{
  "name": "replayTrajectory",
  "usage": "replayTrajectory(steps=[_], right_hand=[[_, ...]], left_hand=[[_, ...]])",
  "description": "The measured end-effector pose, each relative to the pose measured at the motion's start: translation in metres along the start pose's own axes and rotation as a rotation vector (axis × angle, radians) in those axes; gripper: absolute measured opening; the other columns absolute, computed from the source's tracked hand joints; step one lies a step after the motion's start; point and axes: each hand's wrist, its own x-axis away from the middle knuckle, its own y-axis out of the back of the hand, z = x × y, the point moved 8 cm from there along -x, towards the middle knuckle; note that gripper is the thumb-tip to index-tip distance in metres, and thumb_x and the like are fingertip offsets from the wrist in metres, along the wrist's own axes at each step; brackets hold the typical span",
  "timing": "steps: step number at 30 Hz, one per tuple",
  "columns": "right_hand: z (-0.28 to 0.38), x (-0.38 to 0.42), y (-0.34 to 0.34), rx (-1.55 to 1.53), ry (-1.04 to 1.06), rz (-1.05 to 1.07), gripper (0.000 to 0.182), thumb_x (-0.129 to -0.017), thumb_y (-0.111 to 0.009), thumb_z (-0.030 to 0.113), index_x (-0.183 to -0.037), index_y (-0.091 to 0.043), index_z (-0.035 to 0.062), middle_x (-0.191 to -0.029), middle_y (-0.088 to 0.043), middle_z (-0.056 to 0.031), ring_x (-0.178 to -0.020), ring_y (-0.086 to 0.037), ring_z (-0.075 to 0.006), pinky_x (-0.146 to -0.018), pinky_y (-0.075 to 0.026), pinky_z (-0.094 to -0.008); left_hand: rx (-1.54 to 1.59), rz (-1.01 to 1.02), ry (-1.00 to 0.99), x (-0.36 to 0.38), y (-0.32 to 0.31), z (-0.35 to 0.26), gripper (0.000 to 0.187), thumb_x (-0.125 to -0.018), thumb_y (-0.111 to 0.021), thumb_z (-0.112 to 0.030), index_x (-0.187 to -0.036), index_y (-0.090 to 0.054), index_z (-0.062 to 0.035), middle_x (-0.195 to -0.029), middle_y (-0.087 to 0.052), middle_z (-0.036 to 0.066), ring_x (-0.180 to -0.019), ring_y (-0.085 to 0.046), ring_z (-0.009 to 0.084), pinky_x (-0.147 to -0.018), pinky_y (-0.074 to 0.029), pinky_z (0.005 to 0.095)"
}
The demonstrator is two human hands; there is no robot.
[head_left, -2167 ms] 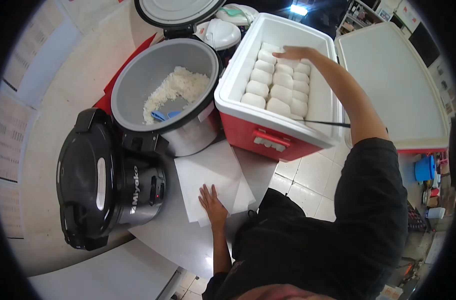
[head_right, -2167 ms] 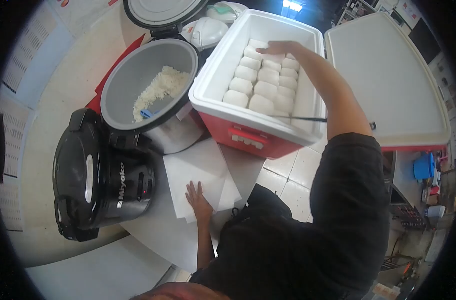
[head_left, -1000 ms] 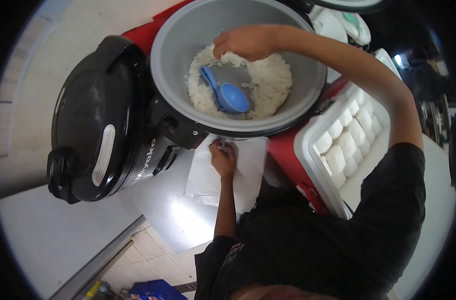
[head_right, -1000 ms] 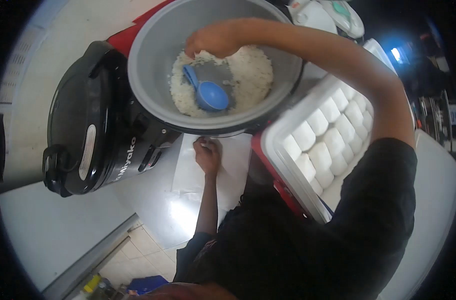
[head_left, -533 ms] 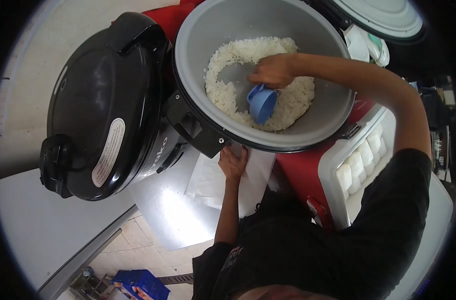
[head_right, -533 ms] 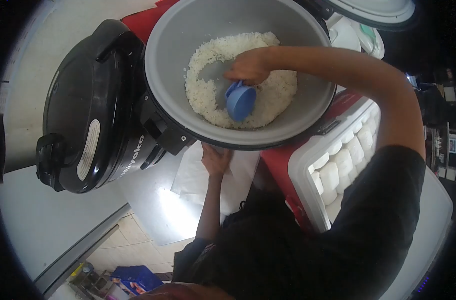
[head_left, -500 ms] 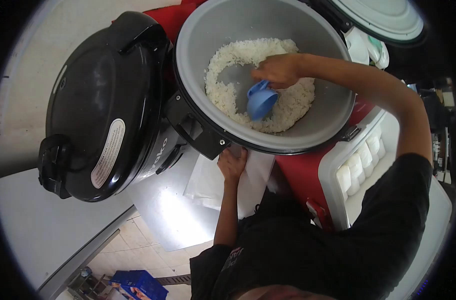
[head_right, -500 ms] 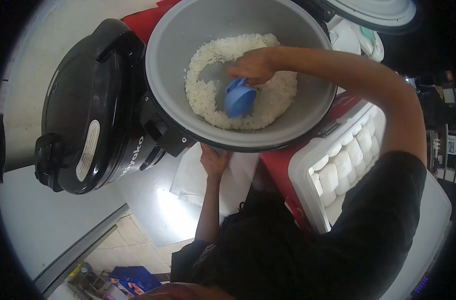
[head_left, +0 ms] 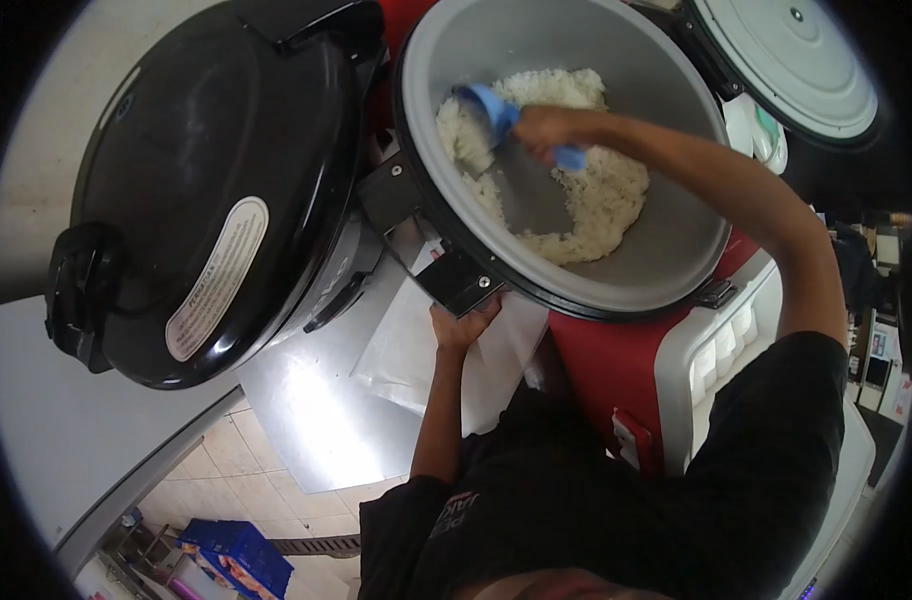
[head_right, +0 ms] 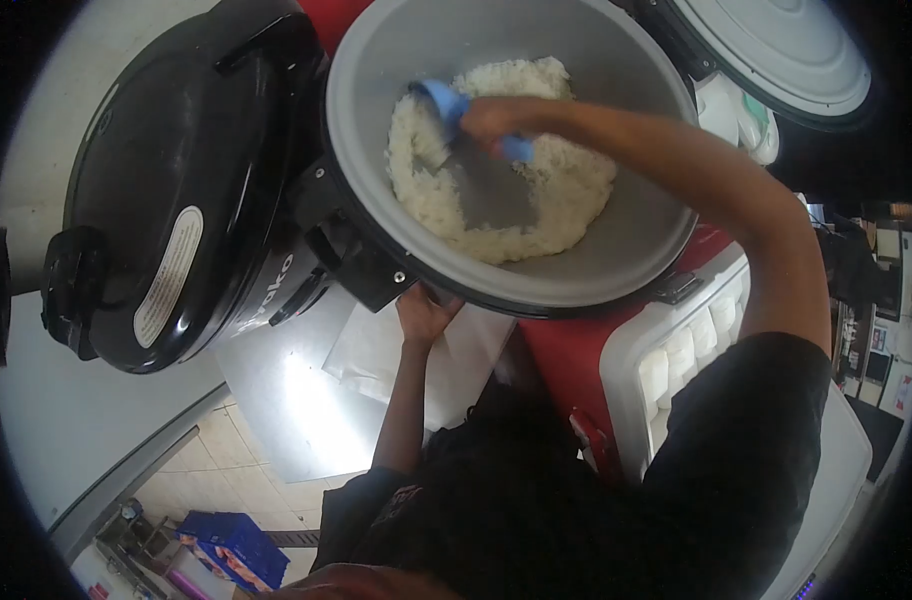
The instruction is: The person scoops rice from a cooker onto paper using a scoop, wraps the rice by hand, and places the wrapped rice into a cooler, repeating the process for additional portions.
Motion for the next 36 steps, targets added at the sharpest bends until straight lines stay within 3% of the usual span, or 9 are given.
replayTrajectory(steps=[2,11,14,16,18,22,24,28,36], right_hand=[[0.022,0.014,-0.044,-0.093,-0.444,-0.168,0.023,-0.085,-0.045,0.016,-0.071,-0.055,-0.0001,-0.059,-0.053,-0.0060,-0.048,-0.051,-0.0125,-0.045,-0.044,-0.0275],[0.075,0.100,-0.069,-0.123,-0.437,0.012,0.012,-0.080,-0.047,0.009,-0.087,-0.052,0.0010,-0.064,-0.050,-0.0035,-0.046,-0.048,-0.0099,-0.041,-0.042,-0.0245],[0.060,0.108,-0.067,-0.649,-0.579,0.303,0.012,-0.081,-0.051,0.012,-0.075,-0.050,0.0019,-0.060,-0.050,-0.0046,-0.046,-0.050,-0.0107,-0.041,-0.041,-0.0270],[0.062,0.089,-0.015,-0.046,-0.421,-0.133,0.025,-0.083,-0.052,0.008,-0.104,-0.048,-0.0042,-0.064,-0.052,-0.0050,-0.046,-0.050,-0.0115,-0.040,-0.042,-0.0286],[0.064,0.062,0.003,0.565,-0.123,-0.488,0.027,-0.082,-0.052,0.007,-0.105,-0.047,-0.0065,-0.064,-0.054,-0.0077,-0.046,-0.052,-0.0148,-0.042,-0.043,-0.0328],[0.054,0.044,0.012,0.826,0.186,-0.626,0.024,-0.080,-0.046,0.007,-0.099,-0.048,-0.0075,-0.064,-0.055,-0.0100,-0.047,-0.053,-0.0173,-0.044,-0.046,-0.0359],[0.001,0.036,0.002,0.220,-0.409,-0.243,0.015,-0.079,-0.041,0.007,-0.086,-0.048,-0.0049,-0.064,-0.055,-0.0092,-0.047,-0.053,-0.0164,-0.044,-0.045,-0.0351],[0.018,0.031,-0.070,-0.296,-0.495,-0.156,0.014,-0.081,-0.041,0.008,-0.069,-0.047,0.0022,-0.060,-0.049,-0.0054,-0.044,-0.047,-0.0129,-0.040,-0.040,-0.0280],[0.073,0.074,-0.090,-0.352,-0.459,-0.070,0.013,-0.080,-0.044,0.008,-0.068,-0.044,0.0028,-0.059,-0.044,-0.0030,-0.045,-0.045,-0.0109,-0.039,-0.039,-0.0269]], left_hand=[[0.153,0.197,0.235,0.001,-0.011,0.015,0.072,-0.057,-0.080,-0.037,-0.113,-0.051,0.0006,-0.090,-0.064,0.017,-0.075,-0.065,0.0328,-0.070,-0.053,0.0396],[0.114,0.285,0.332,0.003,-0.018,0.020,0.079,-0.057,-0.081,-0.041,-0.113,-0.045,0.0007,-0.084,-0.065,0.017,-0.077,-0.066,0.0324,-0.069,-0.053,0.0408],[0.154,0.177,0.247,0.006,-0.016,0.019,0.079,-0.058,-0.082,-0.041,-0.113,-0.044,0.0005,-0.087,-0.066,0.017,-0.079,-0.066,0.0326,-0.070,-0.054,0.0414],[0.133,0.145,0.219,0.006,-0.017,0.020,0.076,-0.058,-0.082,-0.041,-0.112,-0.047,-0.0004,-0.089,-0.066,0.016,-0.080,-0.066,0.0324,-0.070,-0.054,0.0412],[0.120,0.110,0.190,0.006,-0.019,0.019,0.073,-0.058,-0.082,-0.041,-0.111,-0.050,-0.0012,-0.090,-0.067,0.015,-0.080,-0.066,0.0321,-0.070,-0.054,0.0410],[0.061,0.074,0.089,0.009,-0.024,0.023,0.053,-0.064,-0.077,-0.038,-0.103,-0.062,-0.0059,-0.092,-0.068,0.013,-0.083,-0.066,0.0317,-0.071,-0.053,0.0402],[0.018,0.046,0.027,0.012,-0.025,0.024,0.047,-0.066,-0.075,-0.038,-0.100,-0.065,-0.0074,-0.092,-0.068,0.013,-0.084,-0.065,0.0318,-0.072,-0.053,0.0401],[-0.017,0.079,-0.012,0.015,-0.033,0.023,0.044,-0.068,-0.071,-0.038,-0.101,-0.065,-0.0087,-0.092,-0.068,0.012,-0.085,-0.065,0.0322,-0.073,-0.053,0.0402],[-0.073,0.104,0.061,0.013,-0.032,0.027,0.045,-0.069,-0.069,-0.043,-0.101,-0.065,-0.0099,-0.090,-0.068,0.011,-0.084,-0.065,0.0315,-0.070,-0.053,0.0406]])
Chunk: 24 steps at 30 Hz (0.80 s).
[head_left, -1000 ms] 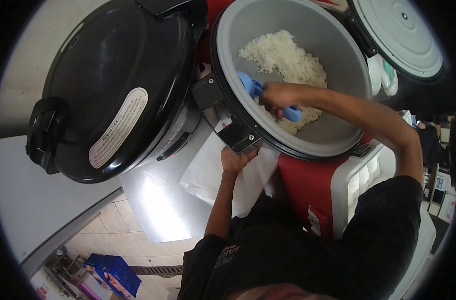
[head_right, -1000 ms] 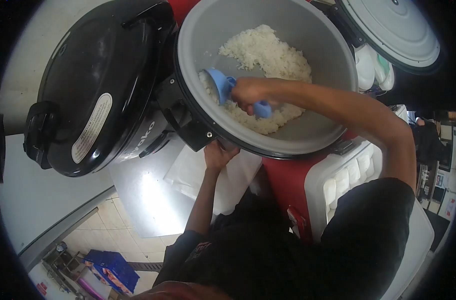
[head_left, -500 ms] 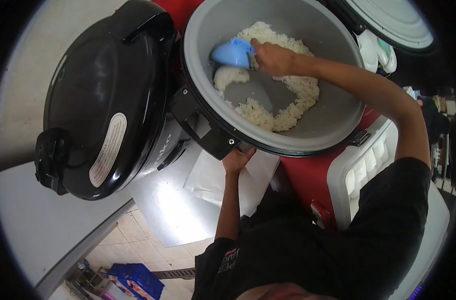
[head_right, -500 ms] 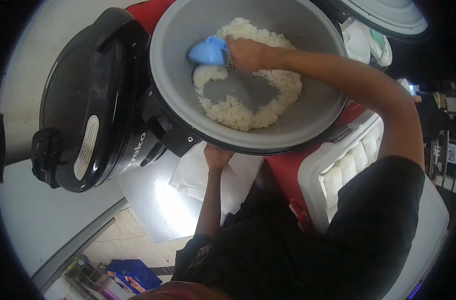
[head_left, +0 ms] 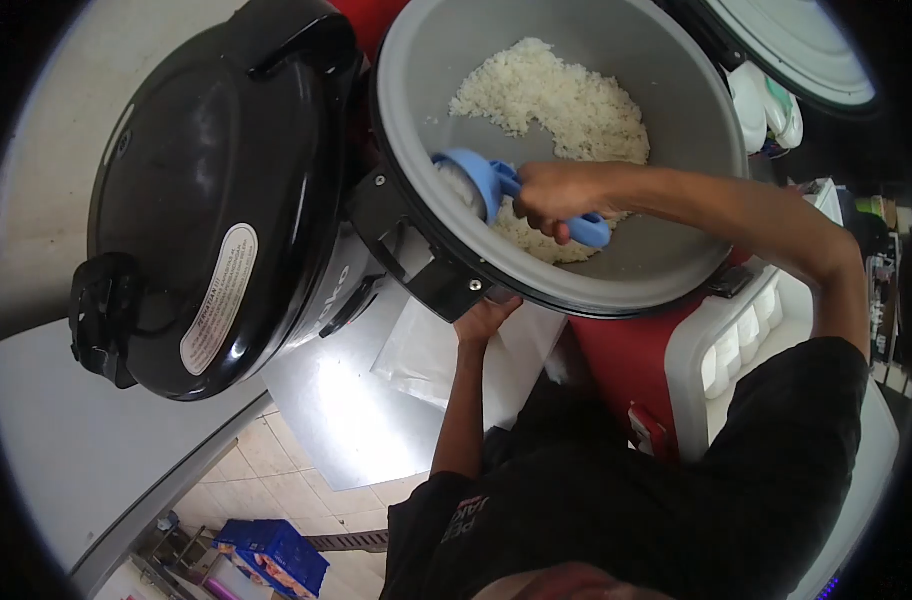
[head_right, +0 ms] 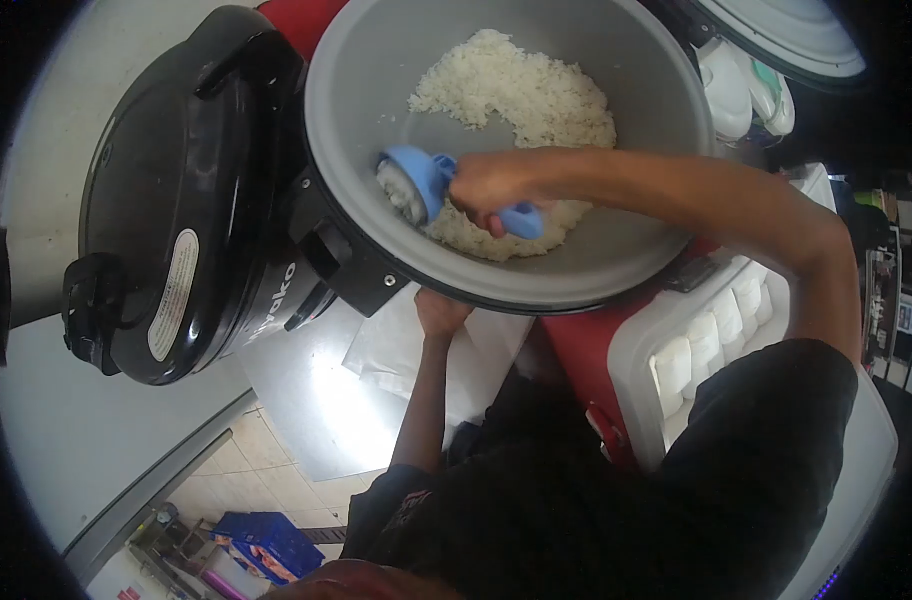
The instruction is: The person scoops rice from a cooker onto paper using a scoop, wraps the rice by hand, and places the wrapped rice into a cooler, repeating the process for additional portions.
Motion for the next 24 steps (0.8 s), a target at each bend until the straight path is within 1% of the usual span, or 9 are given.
replayTrajectory(steps=[6,8,12,14,16,19,21,22,24], right_hand=[[-0.009,0.057,0.011,0.171,-0.020,0.078,0.008,-0.081,-0.047,0.009,-0.080,-0.047,0.0018,-0.059,-0.040,0.0005,-0.042,-0.039,-0.0090,-0.038,-0.036,-0.0249],[-0.013,0.069,0.022,0.180,-0.023,0.068,0.007,-0.081,-0.048,0.010,-0.083,-0.048,0.0031,-0.059,-0.039,0.0022,-0.042,-0.036,-0.0071,-0.037,-0.034,-0.0236],[-0.023,0.079,0.029,-0.111,-0.092,0.339,0.013,-0.086,-0.053,0.012,-0.076,-0.044,0.0098,-0.058,-0.038,0.0064,-0.039,-0.029,0.0000,-0.031,-0.026,-0.0184],[-0.015,0.082,0.025,-0.405,-0.054,0.426,0.008,-0.089,-0.051,0.012,-0.084,-0.047,0.0079,-0.058,-0.037,0.0068,-0.038,-0.029,0.0014,-0.030,-0.025,-0.0162],[0.004,0.093,0.026,-0.431,0.052,0.363,0.012,-0.090,-0.051,0.017,-0.095,-0.051,0.0067,-0.059,-0.035,0.0074,-0.038,-0.030,0.0019,-0.027,-0.022,-0.0141],[0.051,0.113,0.031,-0.678,0.309,0.289,0.019,-0.094,-0.044,0.018,-0.102,-0.048,0.0012,-0.060,-0.037,0.0053,-0.038,-0.031,0.0001,-0.027,-0.024,-0.0152],[0.091,0.137,0.043,-0.950,0.622,0.133,0.022,-0.097,-0.037,0.019,-0.097,-0.041,-0.0026,-0.063,-0.038,0.0011,-0.042,-0.034,-0.0029,-0.031,-0.028,-0.0159],[0.103,0.141,0.040,-0.933,0.640,0.118,0.022,-0.097,-0.037,0.019,-0.097,-0.041,-0.0026,-0.063,-0.038,0.0011,-0.042,-0.034,-0.0029,-0.031,-0.028,-0.0159],[0.136,0.159,0.046,-1.260,0.948,0.213,0.024,-0.098,-0.033,0.021,-0.086,-0.035,0.0000,-0.066,-0.038,-0.0031,-0.047,-0.036,-0.0058,-0.038,-0.034,-0.0175]], left_hand=[[-0.071,-0.021,-0.011,-0.003,-0.006,0.006,0.053,-0.063,-0.075,-0.048,-0.097,-0.065,-0.0091,-0.088,-0.068,0.012,-0.080,-0.066,0.0319,-0.069,-0.053,0.0414],[0.172,0.260,0.287,0.004,-0.023,0.024,0.105,-0.054,-0.081,-0.049,-0.131,-0.033,0.0026,-0.104,-0.060,0.026,-0.095,-0.060,0.0396,-0.083,-0.049,0.0448],[0.085,0.147,0.341,-0.003,0.009,-0.002,0.098,-0.057,-0.082,-0.043,-0.133,-0.033,-0.0039,-0.093,-0.065,0.017,-0.085,-0.064,0.0352,-0.072,-0.052,0.0410],[0.164,0.025,0.254,-0.005,0.024,-0.015,0.113,-0.057,-0.082,-0.041,-0.137,-0.014,-0.0001,-0.101,-0.061,0.023,-0.088,-0.063,0.0377,-0.072,-0.051,0.0407],[0.214,0.042,0.274,-0.002,0.018,-0.009,0.112,-0.056,-0.084,-0.039,-0.135,-0.013,-0.0015,-0.108,-0.058,0.025,-0.088,-0.062,0.0375,-0.072,-0.050,0.0410],[0.274,-0.151,0.178,0.002,0.029,-0.007,0.096,-0.057,-0.082,-0.045,-0.126,-0.032,-0.0001,-0.101,-0.060,0.023,-0.082,-0.062,0.0370,-0.069,-0.050,0.0419],[-0.029,0.239,0.233,0.001,0.007,-0.008,0.068,-0.067,-0.075,-0.044,-0.110,-0.048,0.0022,-0.093,-0.061,0.021,-0.080,-0.061,0.0365,-0.069,-0.050,0.0421],[-0.019,0.225,0.212,0.002,0.003,-0.006,0.068,-0.067,-0.075,-0.044,-0.110,-0.048,0.0022,-0.093,-0.061,0.021,-0.080,-0.061,0.0365,-0.069,-0.050,0.0421],[0.005,0.228,-0.073,0.002,-0.010,-0.019,0.038,-0.079,-0.062,-0.035,-0.086,-0.054,0.0024,-0.097,-0.060,0.021,-0.086,-0.061,0.0354,-0.072,-0.051,0.0424]])
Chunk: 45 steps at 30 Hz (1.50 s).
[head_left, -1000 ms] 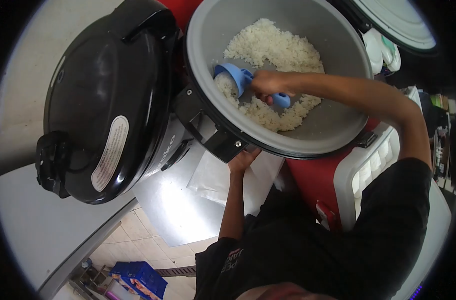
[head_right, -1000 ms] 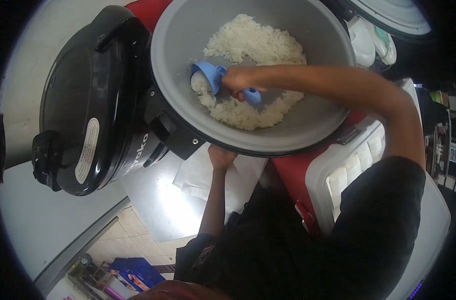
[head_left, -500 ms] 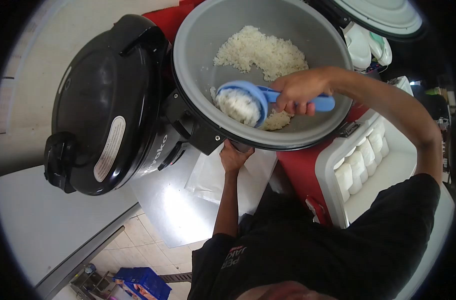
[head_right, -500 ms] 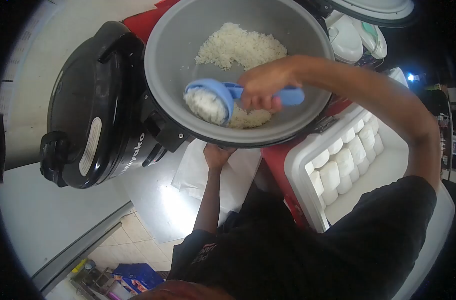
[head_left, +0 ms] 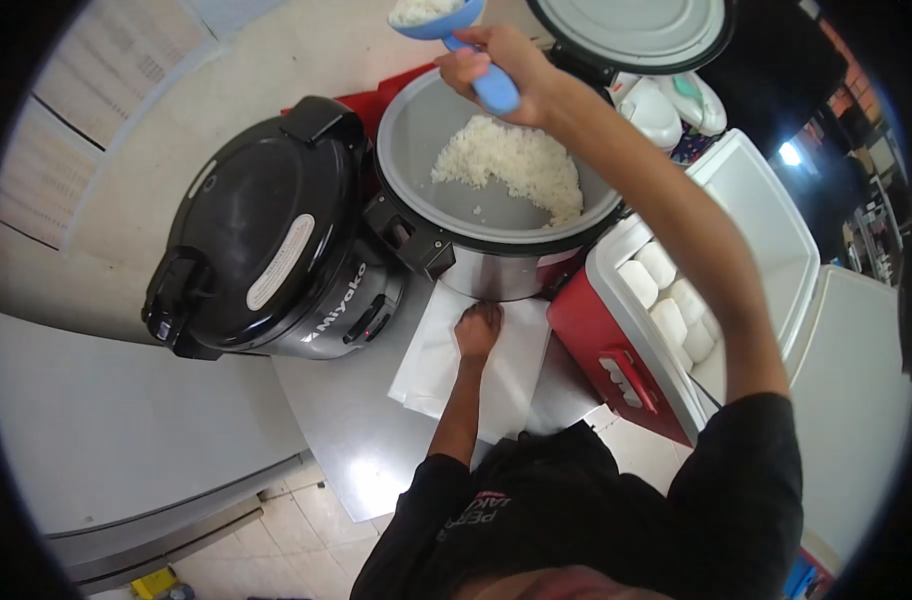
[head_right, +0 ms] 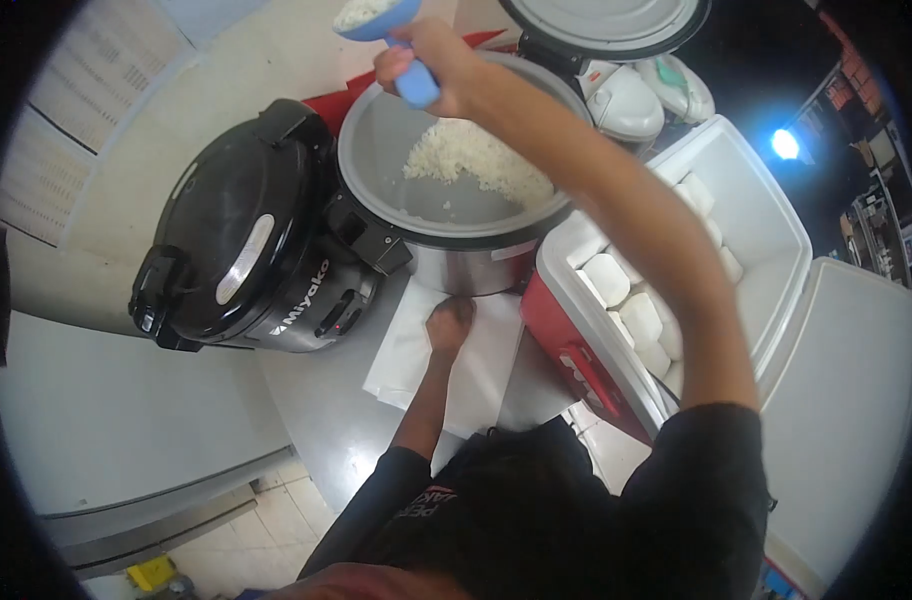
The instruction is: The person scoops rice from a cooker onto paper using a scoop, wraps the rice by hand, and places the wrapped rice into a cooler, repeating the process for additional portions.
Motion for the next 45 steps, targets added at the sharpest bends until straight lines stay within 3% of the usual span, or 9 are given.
replayTrajectory(steps=[7,9,14,23,28,30,38,43,45], right_hand=[[-0.026,0.001,-0.041,-0.278,0.236,0.171,0.031,-0.098,-0.034,0.029,-0.080,-0.033,0.0034,-0.068,-0.038,-0.0053,-0.049,-0.036,-0.0070,-0.043,-0.037,-0.0194],[-0.058,0.014,-0.048,-0.241,0.052,0.938,0.021,-0.090,-0.044,0.010,-0.103,-0.052,-0.0042,-0.078,-0.060,-0.0123,-0.074,-0.061,-0.0276,-0.067,-0.050,-0.0330],[-0.178,0.146,-0.005,-0.166,0.048,0.233,0.036,-0.098,-0.033,0.035,-0.084,-0.038,0.0023,-0.068,-0.040,-0.0036,-0.048,-0.036,-0.0065,-0.040,-0.034,-0.0183],[-0.376,0.270,0.227,-0.118,-0.225,-0.673,0.024,-0.098,-0.038,0.035,-0.098,-0.046,0.0119,-0.063,-0.038,0.0026,-0.044,-0.033,-0.0042,-0.036,-0.028,-0.0184],[-0.342,0.241,0.254,0.891,-0.034,-0.718,0.043,-0.096,-0.043,0.029,-0.136,-0.037,0.0139,-0.067,-0.053,-0.0039,-0.047,-0.051,-0.0148,-0.041,-0.042,-0.0288],[-0.340,0.216,0.217,2.245,0.268,-0.388,0.050,-0.094,-0.047,0.027,-0.141,-0.031,0.0175,-0.073,-0.060,-0.0102,-0.053,-0.060,-0.0272,-0.047,-0.049,-0.0399],[-0.338,0.208,0.210,2.201,-0.123,-0.431,0.059,-0.090,-0.054,0.028,-0.143,-0.027,0.0216,-0.095,-0.064,-0.0167,-0.072,-0.064,-0.0389,-0.064,-0.052,-0.0463],[-0.215,0.221,0.068,1.748,0.952,-0.609,0.055,-0.089,-0.055,0.015,-0.138,-0.033,-0.0005,-0.130,-0.046,-0.0273,-0.116,-0.052,-0.0360,-0.095,-0.042,-0.0373],[-0.169,0.221,0.030,1.746,0.902,-0.698,0.064,-0.085,-0.054,0.008,-0.141,-0.024,0.0007,-0.111,-0.049,-0.0229,-0.106,-0.051,-0.0372,-0.090,-0.041,-0.0411]], left_hand=[[-0.120,0.253,-0.205,0.050,0.014,-0.015,0.036,-0.076,-0.061,-0.016,-0.107,-0.056,0.0015,-0.124,-0.045,0.020,-0.117,-0.043,0.0342,-0.096,-0.040,0.0401],[-0.158,0.209,-0.297,0.078,0.029,-0.013,0.039,-0.076,-0.062,-0.017,-0.110,-0.056,0.0014,-0.126,-0.045,0.020,-0.118,-0.043,0.0343,-0.097,-0.039,0.0406],[-0.094,0.173,-0.386,0.162,0.061,0.008,0.049,-0.076,-0.066,-0.023,-0.119,-0.055,-0.0009,-0.135,-0.040,0.021,-0.128,-0.034,0.0350,-0.106,-0.027,0.0475],[-0.083,0.181,-0.413,0.195,0.046,0.009,0.041,-0.080,-0.064,-0.022,-0.115,-0.059,-0.0030,-0.131,-0.045,0.014,-0.126,-0.038,0.0315,-0.105,-0.028,0.0453],[0.005,0.345,-0.492,0.215,0.015,0.014,0.033,-0.079,-0.064,-0.021,-0.106,-0.061,-0.0021,-0.119,-0.054,0.011,-0.115,-0.047,0.0306,-0.100,-0.036,0.0412],[0.017,0.277,-0.534,0.214,0.025,0.007,0.031,-0.079,-0.064,-0.021,-0.103,-0.062,-0.0019,-0.115,-0.056,0.011,-0.113,-0.049,0.0318,-0.099,-0.037,0.0404],[-0.066,0.279,-0.483,0.218,0.064,0.027,0.038,-0.083,-0.061,-0.023,-0.116,-0.057,-0.0028,-0.130,-0.049,0.012,-0.123,-0.043,0.0286,-0.101,-0.035,0.0404],[0.025,0.238,-0.530,0.215,0.070,0.040,0.028,-0.085,-0.058,-0.015,-0.110,-0.060,-0.0019,-0.126,-0.052,0.011,-0.117,-0.048,0.0282,-0.099,-0.038,0.0383],[0.003,0.165,-0.483,0.210,0.084,0.040,0.019,-0.084,-0.056,-0.007,-0.101,-0.062,-0.0012,-0.121,-0.055,0.010,-0.113,-0.051,0.0270,-0.097,-0.040,0.0375]])
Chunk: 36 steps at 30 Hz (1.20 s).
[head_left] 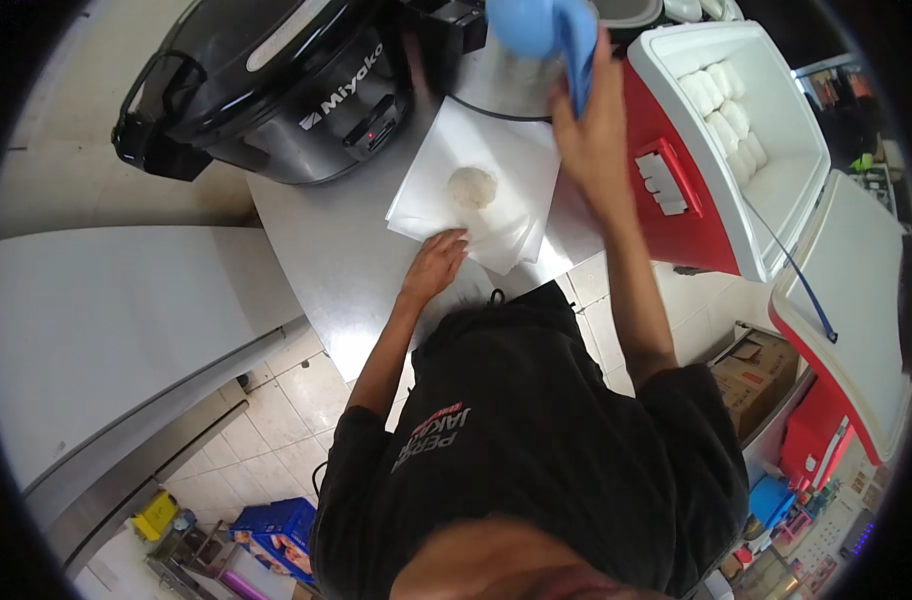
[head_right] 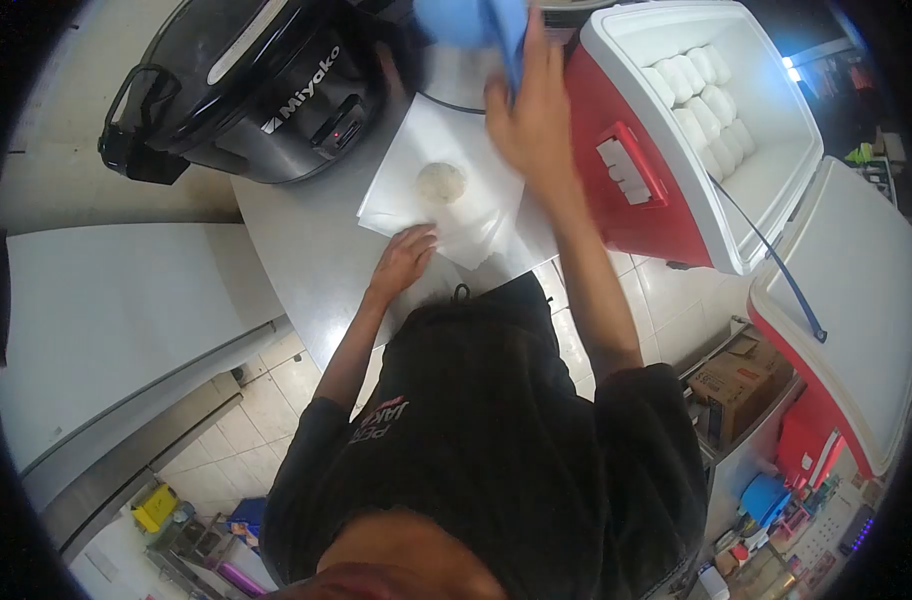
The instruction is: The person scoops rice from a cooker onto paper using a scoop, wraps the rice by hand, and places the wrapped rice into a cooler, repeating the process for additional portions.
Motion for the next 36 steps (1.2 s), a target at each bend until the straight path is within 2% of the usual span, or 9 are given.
replayTrajectory(steps=[5,7,14,16,18,20,23,25,36], right_hand=[[0.014,-0.072,0.025,0.412,0.323,-0.640,0.028,-0.077,-0.057,0.009,-0.098,-0.054,-0.0076,-0.072,-0.061,-0.0205,-0.074,-0.063,-0.0381,-0.065,-0.052,-0.0436],[-0.042,-0.116,-0.001,0.638,-0.012,0.212,0.025,-0.075,-0.055,0.009,-0.095,-0.061,-0.0051,-0.082,-0.063,-0.0247,-0.081,-0.063,-0.0397,-0.071,-0.052,-0.0456],[-0.049,-0.139,-0.017,0.862,-0.032,0.451,0.025,-0.073,-0.058,0.007,-0.095,-0.064,-0.0017,-0.094,-0.064,-0.0241,-0.090,-0.062,-0.0388,-0.076,-0.051,-0.0430],[-0.012,-0.117,-0.002,0.626,0.239,0.193,0.028,-0.077,-0.057,0.014,-0.100,-0.063,-0.0003,-0.100,-0.064,-0.0217,-0.095,-0.062,-0.0344,-0.081,-0.049,-0.0416],[-0.014,-0.063,-0.010,0.185,0.005,0.319,0.033,-0.079,-0.058,0.008,-0.111,-0.055,0.0011,-0.094,-0.060,-0.0145,-0.080,-0.061,-0.0265,-0.066,-0.049,-0.0360],[-0.011,0.011,-0.029,0.024,0.223,0.237,0.014,-0.078,-0.063,0.011,-0.090,-0.062,0.0042,-0.090,-0.064,-0.0095,-0.084,-0.064,-0.0242,-0.071,-0.052,-0.0334],[-0.051,0.148,-0.102,0.044,0.138,0.604,0.048,-0.074,-0.069,0.021,-0.116,-0.054,0.0046,-0.115,-0.054,-0.0201,-0.106,-0.052,-0.0352,-0.090,-0.043,-0.0435],[-0.057,0.195,-0.115,0.110,0.040,0.758,0.067,-0.071,-0.073,0.022,-0.127,-0.042,0.0016,-0.124,-0.046,-0.0205,-0.114,-0.046,-0.0354,-0.096,-0.037,-0.0435],[-0.135,0.229,-0.097,0.152,-0.012,0.662,0.033,-0.070,-0.060,0.002,-0.104,-0.062,0.0058,-0.103,-0.064,-0.0136,-0.101,-0.057,-0.0326,-0.097,-0.041,-0.0418]], left_hand=[[-0.009,0.001,-0.045,-0.016,0.007,0.002,0.009,-0.084,-0.050,-0.002,-0.090,-0.057,-0.0011,-0.103,-0.060,0.012,-0.101,-0.055,0.0286,-0.090,-0.042,0.0404],[0.045,0.011,0.005,-0.026,0.015,-0.005,0.007,-0.084,-0.049,-0.001,-0.088,-0.055,-0.0018,-0.097,-0.062,0.013,-0.096,-0.058,0.0300,-0.086,-0.044,0.0417],[-0.042,0.101,0.152,-0.045,0.021,-0.002,0.011,-0.087,-0.048,-0.003,-0.097,-0.052,-0.0048,-0.091,-0.062,0.016,-0.086,-0.060,0.0326,-0.075,-0.047,0.0444],[-0.043,0.045,0.097,-0.041,0.028,-0.006,0.023,-0.085,-0.049,-0.002,-0.107,-0.052,-0.0057,-0.100,-0.062,0.015,-0.096,-0.059,0.0302,-0.083,-0.046,0.0423],[-0.127,0.012,0.008,-0.030,0.028,0.000,0.027,-0.083,-0.050,-0.001,-0.110,-0.054,-0.0059,-0.106,-0.061,0.014,-0.101,-0.058,0.0288,-0.087,-0.045,0.0409],[-0.217,-0.027,-0.073,-0.021,0.026,0.012,0.032,-0.082,-0.050,0.000,-0.113,-0.055,-0.0062,-0.111,-0.060,0.013,-0.105,-0.056,0.0274,-0.091,-0.044,0.0396],[-0.234,-0.050,-0.137,-0.012,0.025,0.014,0.033,-0.080,-0.050,0.000,-0.111,-0.059,-0.0060,-0.112,-0.061,0.013,-0.104,-0.058,0.0285,-0.091,-0.046,0.0396],[-0.100,0.079,0.208,-0.022,0.029,0.019,0.029,-0.081,-0.049,-0.002,-0.107,-0.062,-0.0050,-0.108,-0.063,0.014,-0.099,-0.060,0.0302,-0.088,-0.047,0.0416],[-0.095,-0.020,-0.003,0.006,0.032,0.025,0.033,-0.079,-0.051,0.004,-0.109,-0.062,-0.0045,-0.109,-0.064,0.012,-0.100,-0.061,0.0298,-0.086,-0.049,0.0382]])
